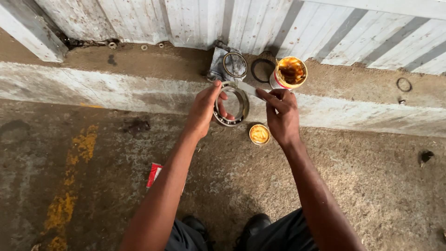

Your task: Cleaning a ball bearing with a rag and applying grease using a spatula.

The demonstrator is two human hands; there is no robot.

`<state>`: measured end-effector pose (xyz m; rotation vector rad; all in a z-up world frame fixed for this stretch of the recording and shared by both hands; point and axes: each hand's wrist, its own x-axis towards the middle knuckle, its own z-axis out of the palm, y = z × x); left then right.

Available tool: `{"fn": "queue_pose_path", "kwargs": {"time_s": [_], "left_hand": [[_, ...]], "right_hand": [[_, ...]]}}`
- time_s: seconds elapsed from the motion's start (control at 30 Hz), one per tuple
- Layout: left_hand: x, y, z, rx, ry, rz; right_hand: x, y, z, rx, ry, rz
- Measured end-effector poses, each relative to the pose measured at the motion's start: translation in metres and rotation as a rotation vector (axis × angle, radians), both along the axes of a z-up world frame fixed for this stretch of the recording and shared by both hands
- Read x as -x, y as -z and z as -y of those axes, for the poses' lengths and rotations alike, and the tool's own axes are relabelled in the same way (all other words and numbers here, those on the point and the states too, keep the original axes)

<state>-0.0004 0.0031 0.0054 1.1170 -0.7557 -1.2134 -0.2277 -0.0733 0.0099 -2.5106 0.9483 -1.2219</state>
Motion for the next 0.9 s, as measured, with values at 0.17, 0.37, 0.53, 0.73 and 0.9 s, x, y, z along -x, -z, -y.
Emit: {"fn": "queue_pose_path", "kwargs": {"time_s": [0.17,0.37,0.53,0.73,0.9], "left_hand": [[-0.001,0.006,0.003,-0.014,0.053,-0.093],[-0.009,0.010,0.007,0.041,-0.082,-0.172],[-0.013,0.003,0.004,0.068,-0.210,-0.114],[-0.017,0.005,0.003,0.178,-0.334,-0.177],[-0.017,0.002,-0.002,0.247,-0.309,-0.080]], "right_hand": [[0.004,-0.009,-0.002,0.057,0.007,-0.063],[0.002,-0.003,-0.003,0.070,0.001,-0.118],[-0.002,0.003,-0.004,0.053,0.007,-0.129],[-0.005,-0.009,-0.020,0.038,-0.027,-0.171],[0.004,-0.008,-0.013,-0.655,-0.115,0.043]]}}
